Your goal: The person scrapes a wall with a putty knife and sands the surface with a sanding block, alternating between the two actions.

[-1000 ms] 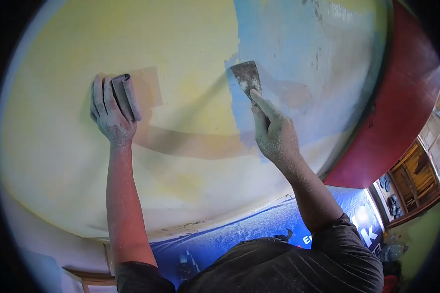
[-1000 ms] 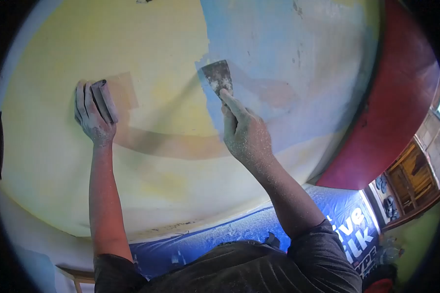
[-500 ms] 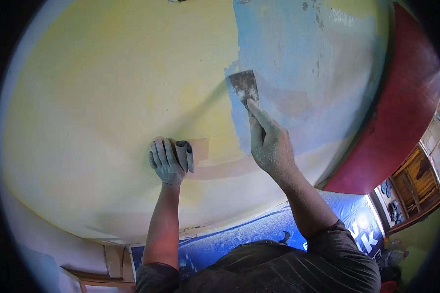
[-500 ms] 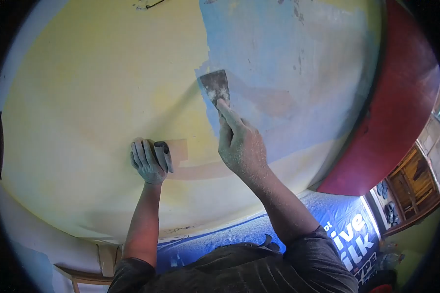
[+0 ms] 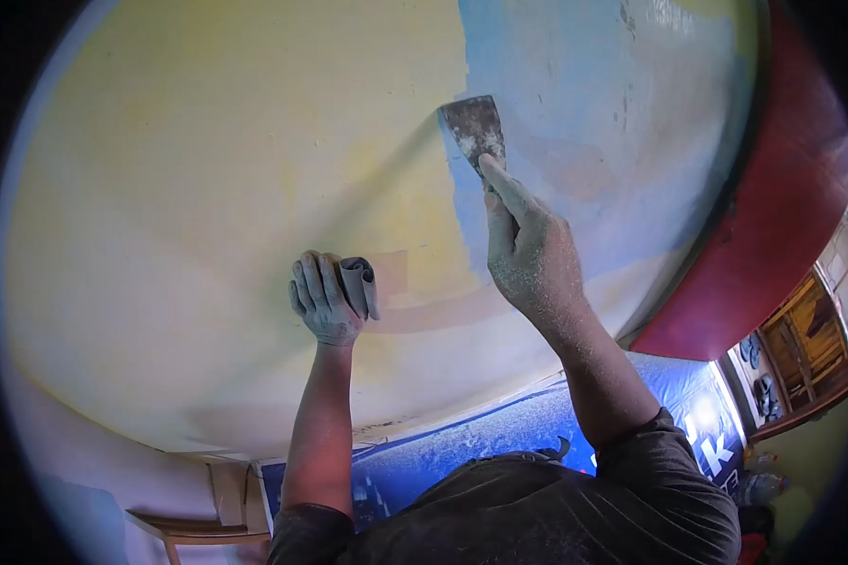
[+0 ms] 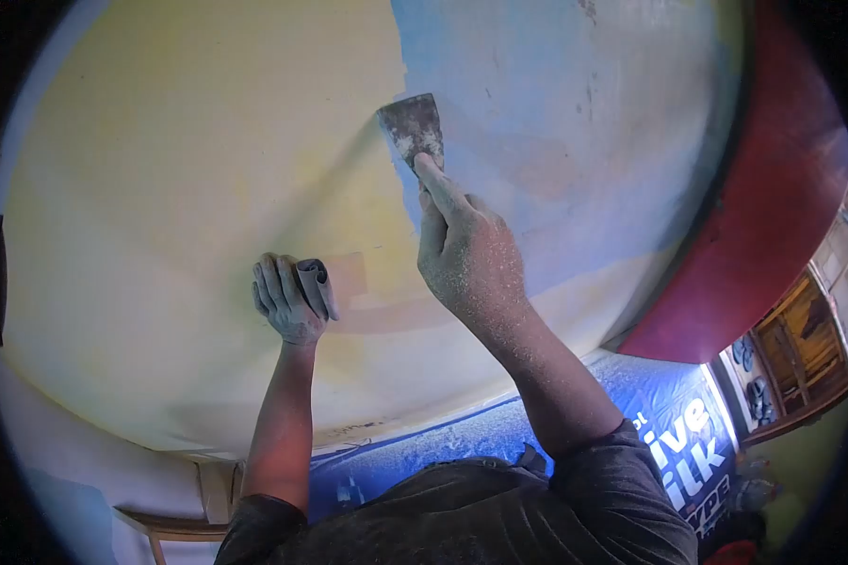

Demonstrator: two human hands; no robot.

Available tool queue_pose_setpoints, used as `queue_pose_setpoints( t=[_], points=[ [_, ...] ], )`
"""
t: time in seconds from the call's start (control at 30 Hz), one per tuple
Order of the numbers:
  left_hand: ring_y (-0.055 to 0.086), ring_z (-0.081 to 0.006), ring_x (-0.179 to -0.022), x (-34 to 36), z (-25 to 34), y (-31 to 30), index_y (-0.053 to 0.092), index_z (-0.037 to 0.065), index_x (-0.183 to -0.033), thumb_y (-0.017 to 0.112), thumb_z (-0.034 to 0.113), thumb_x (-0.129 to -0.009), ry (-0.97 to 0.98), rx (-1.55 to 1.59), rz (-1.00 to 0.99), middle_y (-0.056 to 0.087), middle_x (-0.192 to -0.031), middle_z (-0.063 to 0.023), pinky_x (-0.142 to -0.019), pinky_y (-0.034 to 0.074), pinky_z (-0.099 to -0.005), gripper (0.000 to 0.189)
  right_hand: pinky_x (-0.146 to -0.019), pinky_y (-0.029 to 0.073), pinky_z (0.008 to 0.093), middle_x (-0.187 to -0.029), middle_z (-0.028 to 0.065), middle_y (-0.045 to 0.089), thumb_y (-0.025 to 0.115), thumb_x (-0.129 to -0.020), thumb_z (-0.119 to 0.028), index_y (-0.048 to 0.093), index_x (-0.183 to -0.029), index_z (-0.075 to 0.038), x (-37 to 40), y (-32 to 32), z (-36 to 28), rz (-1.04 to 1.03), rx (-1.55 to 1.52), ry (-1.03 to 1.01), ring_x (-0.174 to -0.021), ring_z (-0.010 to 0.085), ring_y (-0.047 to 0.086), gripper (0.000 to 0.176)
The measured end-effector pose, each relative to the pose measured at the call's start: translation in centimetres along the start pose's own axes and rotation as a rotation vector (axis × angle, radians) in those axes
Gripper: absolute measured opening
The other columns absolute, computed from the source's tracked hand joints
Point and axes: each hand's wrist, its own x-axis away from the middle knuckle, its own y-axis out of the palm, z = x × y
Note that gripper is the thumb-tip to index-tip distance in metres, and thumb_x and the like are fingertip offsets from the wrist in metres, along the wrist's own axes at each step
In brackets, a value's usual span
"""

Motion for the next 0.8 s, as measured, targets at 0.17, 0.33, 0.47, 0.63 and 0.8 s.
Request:
queue_pose_setpoints(
  t=[0.17, 0.33, 0.47, 0.63, 0.8],
  points=[
    [0.057, -0.0549, -0.150, 0.9, -0.3, 0.5, 0.055, -0.002, -0.159, 0.059, 0.037, -0.114, 0.019, -0.045, -0.004, 0.059, -0.161, -0.0352, -0.127, 0.039, -0.0623, 0.060, -0.088, 0.061, 0.0596, -0.108, 0.0291, 0.080, 0.061, -0.114, -0.013, 0.067, -0.159, -0.011, 0.6, 0.4, 0.3, -0.002, 0.015, 0.000, -0.101, 0.0483, 0.078, 0.045],
    [0.056, -0.0547, -0.152, 0.9, -0.3, 0.4, 0.055, -0.005, -0.159, 0.060, 0.037, -0.114, 0.030, -0.031, -0.014, 0.058, -0.163, -0.0357, -0.128, 0.038, -0.0623, 0.061, -0.089, 0.062, 0.0593, -0.110, 0.0289, 0.080, 0.060, -0.114, -0.013, 0.067, -0.159, -0.011, 0.6, 0.5, 0.3, 0.014, -0.002, -0.012, -0.101, 0.0490, 0.078, 0.045],
    [0.052, -0.0458, -0.158, 0.8, -0.2, 0.7, 0.056, -0.001, -0.162, 0.060, 0.052, -0.111, -0.022, -0.033, 0.019, 0.058, -0.166, -0.0297, -0.132, 0.031, -0.0579, 0.074, -0.091, 0.062, 0.0598, -0.114, 0.0290, 0.080, 0.060, -0.114, -0.014, 0.067, -0.160, -0.012, 0.8, 0.3, 0.2, -0.015, -0.001, -0.004, -0.103, 0.0491, 0.078, 0.046],
    [0.052, -0.0459, -0.158, 0.4, -0.1, 0.4, 0.056, -0.001, -0.162, 0.060, 0.052, -0.111, -0.030, -0.002, 0.030, 0.058, -0.166, -0.0301, -0.132, 0.031, -0.0582, 0.074, -0.091, 0.062, 0.0597, -0.112, 0.0291, 0.080, 0.058, -0.115, -0.014, 0.067, -0.160, -0.012, 0.3, 0.5, 0.3, -0.002, -0.015, 0.004, -0.101, 0.0494, 0.079, 0.046],
    [0.054, -0.0490, -0.155, 0.0, 0.0, 0.1, 0.056, -0.005, -0.160, 0.063, 0.045, -0.112, 0.001, -0.037, 0.019, 0.058, -0.165, -0.0337, -0.129, 0.035, -0.0580, 0.070, -0.091, 0.062, 0.0591, -0.112, 0.0293, 0.080, 0.058, -0.115, -0.014, 0.066, -0.161, -0.012, 0.4, 0.5, 0.0, -0.031, 0.007, 0.038, -0.100, 0.0494, 0.079, 0.047]
  ],
)
